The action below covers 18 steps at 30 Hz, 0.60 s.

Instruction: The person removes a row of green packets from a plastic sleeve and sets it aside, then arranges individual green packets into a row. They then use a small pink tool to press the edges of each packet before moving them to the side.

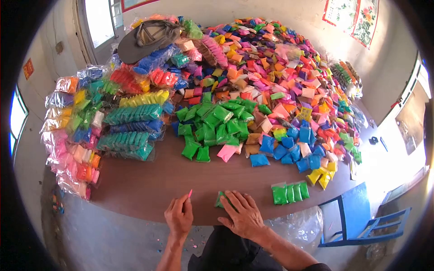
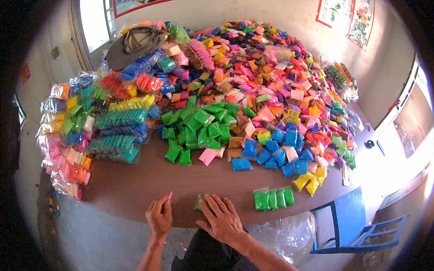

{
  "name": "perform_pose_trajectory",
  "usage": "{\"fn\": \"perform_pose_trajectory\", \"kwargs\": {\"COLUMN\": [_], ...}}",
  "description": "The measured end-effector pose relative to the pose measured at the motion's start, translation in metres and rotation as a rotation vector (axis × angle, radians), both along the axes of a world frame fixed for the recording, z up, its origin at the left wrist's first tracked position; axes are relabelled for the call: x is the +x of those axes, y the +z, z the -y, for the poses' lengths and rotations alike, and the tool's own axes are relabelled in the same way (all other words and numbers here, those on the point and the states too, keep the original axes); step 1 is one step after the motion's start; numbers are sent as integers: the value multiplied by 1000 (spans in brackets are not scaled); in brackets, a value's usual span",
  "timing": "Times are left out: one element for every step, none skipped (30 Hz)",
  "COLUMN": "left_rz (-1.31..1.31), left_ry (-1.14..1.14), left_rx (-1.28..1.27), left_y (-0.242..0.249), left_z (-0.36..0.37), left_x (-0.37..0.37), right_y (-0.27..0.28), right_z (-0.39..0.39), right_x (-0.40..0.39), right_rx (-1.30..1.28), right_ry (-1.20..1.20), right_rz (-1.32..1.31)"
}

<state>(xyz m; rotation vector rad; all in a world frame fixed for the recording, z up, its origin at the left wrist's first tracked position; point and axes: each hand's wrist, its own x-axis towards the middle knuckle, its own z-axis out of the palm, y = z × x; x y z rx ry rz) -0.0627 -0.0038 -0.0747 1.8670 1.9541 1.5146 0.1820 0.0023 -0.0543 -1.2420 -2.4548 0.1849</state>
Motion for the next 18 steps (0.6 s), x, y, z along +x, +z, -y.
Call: {"fn": "perform_pose_trajectory", "kwargs": {"left_rz": [-11,-18,-19,-15,-7,1,7,39,44,50,54,43,31,19,34,51,67,33], "left_ry": [-3,11,19,21,12,6,6,1,-1,-1,-1,0,1,1,-4,-6,-3,-13], "left_rx": [-9,-15,-19,-24,-22,-20,-19,-42,-49,-54,-59,-43,-28,-13,-36,-55,-71,-46], "left_y": [1,1,-2,-6,-6,-5,-5,-9,-9,-7,-6,-7,-8,-8,-7,-5,-4,-5], "left_z": [1,1,2,2,1,1,1,3,3,3,2,1,1,1,2,3,4,3], "left_x": [-1,-2,-2,-1,1,2,1,-1,-1,0,0,1,1,2,2,2,2,1], "right_y": [0,0,0,0,-1,-2,-4,-6,-6,-5,-4,-5,-7,-9,-11,-10,-9,-8], "right_z": [1,1,1,2,3,3,3,4,6,8,8,5,2,1,2,5,8,10], "right_x": [-3,-5,-5,-4,-3,-3,-4,-3,-3,-3,-4,-3,-4,-5,-5,-4,-3,-3], "right_rx": [-9,-5,0,4,2,-2,-6,2,1,2,4,13,10,6,0,2,6,9], "right_ry": [-9,-5,-9,-18,-14,-8,3,-2,-7,-8,-10,7,4,1,-1,-5,-4,-1], "right_rz": [2,2,7,17,15,13,9,-21,-31,-41,-53,-65,-66,-67,-69,-74,-78,-85]}}
